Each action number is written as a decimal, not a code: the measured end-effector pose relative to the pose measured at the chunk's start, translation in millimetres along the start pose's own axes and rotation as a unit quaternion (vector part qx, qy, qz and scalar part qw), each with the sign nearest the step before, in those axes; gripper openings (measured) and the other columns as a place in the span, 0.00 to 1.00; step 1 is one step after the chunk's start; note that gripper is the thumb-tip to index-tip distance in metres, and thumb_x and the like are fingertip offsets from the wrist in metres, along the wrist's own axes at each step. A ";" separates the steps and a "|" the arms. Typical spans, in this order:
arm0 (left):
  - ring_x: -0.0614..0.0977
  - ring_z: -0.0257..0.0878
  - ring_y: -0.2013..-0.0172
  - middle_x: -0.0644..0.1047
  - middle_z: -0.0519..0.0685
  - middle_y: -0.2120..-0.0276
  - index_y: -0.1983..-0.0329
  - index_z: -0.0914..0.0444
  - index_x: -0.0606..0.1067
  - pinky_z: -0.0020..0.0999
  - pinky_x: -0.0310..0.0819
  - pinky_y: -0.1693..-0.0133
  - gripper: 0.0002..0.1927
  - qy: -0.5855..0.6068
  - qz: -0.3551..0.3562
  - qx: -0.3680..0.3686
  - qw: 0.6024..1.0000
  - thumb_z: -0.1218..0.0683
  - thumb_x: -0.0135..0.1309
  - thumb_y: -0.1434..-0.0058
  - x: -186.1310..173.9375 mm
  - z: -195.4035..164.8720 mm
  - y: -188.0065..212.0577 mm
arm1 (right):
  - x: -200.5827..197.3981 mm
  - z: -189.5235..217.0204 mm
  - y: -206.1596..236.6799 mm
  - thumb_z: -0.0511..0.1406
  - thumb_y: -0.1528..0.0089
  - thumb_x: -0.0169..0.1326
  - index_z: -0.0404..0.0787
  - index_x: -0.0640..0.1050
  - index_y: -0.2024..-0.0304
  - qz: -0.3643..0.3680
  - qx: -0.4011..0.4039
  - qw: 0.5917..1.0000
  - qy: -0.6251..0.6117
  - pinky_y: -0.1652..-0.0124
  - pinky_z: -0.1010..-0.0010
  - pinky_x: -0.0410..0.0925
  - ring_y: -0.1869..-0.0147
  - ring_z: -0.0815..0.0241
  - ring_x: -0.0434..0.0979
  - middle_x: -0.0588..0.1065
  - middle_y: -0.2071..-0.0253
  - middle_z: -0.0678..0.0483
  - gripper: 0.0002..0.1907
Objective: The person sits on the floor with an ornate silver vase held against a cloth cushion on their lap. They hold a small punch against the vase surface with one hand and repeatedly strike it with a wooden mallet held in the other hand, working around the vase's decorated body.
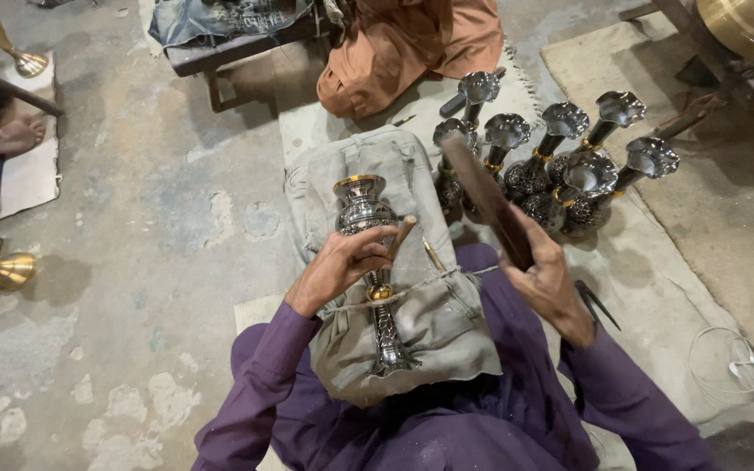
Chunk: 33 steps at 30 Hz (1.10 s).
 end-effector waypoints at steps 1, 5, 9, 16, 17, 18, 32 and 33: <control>0.89 0.40 0.64 0.86 0.52 0.63 0.37 0.60 0.72 0.33 0.81 0.63 0.27 -0.003 0.002 0.003 1.000 0.59 0.62 0.41 -0.3 -2.0 0.8 | -1.7 2.1 1.1 0.32 0.40 0.57 0.57 0.65 0.28 0.011 -0.027 0.999 0.033 0.69 0.68 0.78 0.62 0.58 0.81 0.76 0.47 0.48 0.38; 0.89 0.43 0.66 0.85 0.52 0.64 0.37 0.59 0.72 0.35 0.79 0.66 0.27 -0.032 0.011 0.009 0.999 0.59 0.61 0.40 -0.2 -7.9 0.2 | -8.8 1.7 3.5 0.32 0.38 0.58 0.59 0.66 0.29 -0.006 0.000 0.989 0.149 0.68 0.67 0.77 0.68 0.60 0.81 0.81 0.58 0.54 0.35; 0.88 0.43 0.67 0.86 0.52 0.65 0.36 0.60 0.71 0.35 0.79 0.65 0.27 -0.031 0.014 0.007 0.999 0.59 0.61 0.40 0.6 -9.1 -0.7 | -4.8 5.6 4.8 0.30 0.39 0.55 0.56 0.66 0.28 0.008 0.049 0.999 0.006 0.63 0.65 0.77 0.64 0.60 0.81 0.80 0.58 0.56 0.37; 0.90 0.40 0.63 0.85 0.54 0.64 0.38 0.62 0.71 0.33 0.82 0.62 0.26 -0.003 -0.073 -0.002 0.997 0.63 0.60 0.39 -1.4 -7.6 7.7 | -6.4 19.7 -3.2 0.30 0.47 0.60 0.56 0.68 0.31 0.074 0.037 0.986 0.147 0.65 0.63 0.77 0.67 0.54 0.81 0.78 0.54 0.52 0.41; 0.89 0.40 0.62 0.85 0.55 0.64 0.38 0.62 0.70 0.33 0.82 0.61 0.25 0.001 -0.082 0.004 0.997 0.63 0.61 0.39 -1.4 -8.3 9.0 | -4.0 19.3 -4.4 0.31 0.47 0.61 0.55 0.67 0.30 0.091 0.043 0.985 0.142 0.65 0.64 0.78 0.67 0.54 0.80 0.76 0.53 0.51 0.41; 0.90 0.40 0.62 0.85 0.55 0.64 0.38 0.62 0.70 0.33 0.82 0.62 0.25 -0.001 -0.084 -0.002 0.996 0.63 0.61 0.39 -0.3 -7.0 9.4 | -4.3 26.6 -6.7 0.32 0.48 0.62 0.57 0.68 0.31 0.082 -0.002 0.981 0.177 0.65 0.63 0.78 0.64 0.53 0.81 0.76 0.53 0.52 0.42; 0.89 0.42 0.62 0.85 0.55 0.63 0.37 0.61 0.70 0.35 0.84 0.61 0.26 -0.022 -0.080 -0.018 0.996 0.62 0.60 0.39 2.5 -3.9 7.9 | -12.3 8.2 -20.3 0.32 0.41 0.57 0.56 0.70 0.31 0.084 0.037 0.983 0.157 0.61 0.66 0.78 0.65 0.58 0.82 0.82 0.53 0.51 0.35; 0.89 0.42 0.63 0.85 0.55 0.64 0.37 0.61 0.70 0.35 0.83 0.61 0.26 -0.027 -0.080 -0.016 0.996 0.63 0.60 0.39 2.5 -4.4 7.7 | -17.0 15.6 -21.1 0.32 0.41 0.57 0.53 0.69 0.30 0.051 0.000 0.993 0.106 0.58 0.66 0.78 0.61 0.57 0.82 0.81 0.50 0.50 0.36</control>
Point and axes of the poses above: each hand's wrist, its own y-axis away from the middle knuckle, its own x-axis out of the palm, z = x × y, the point moved 8 cm from there along -y, towards the middle knuckle
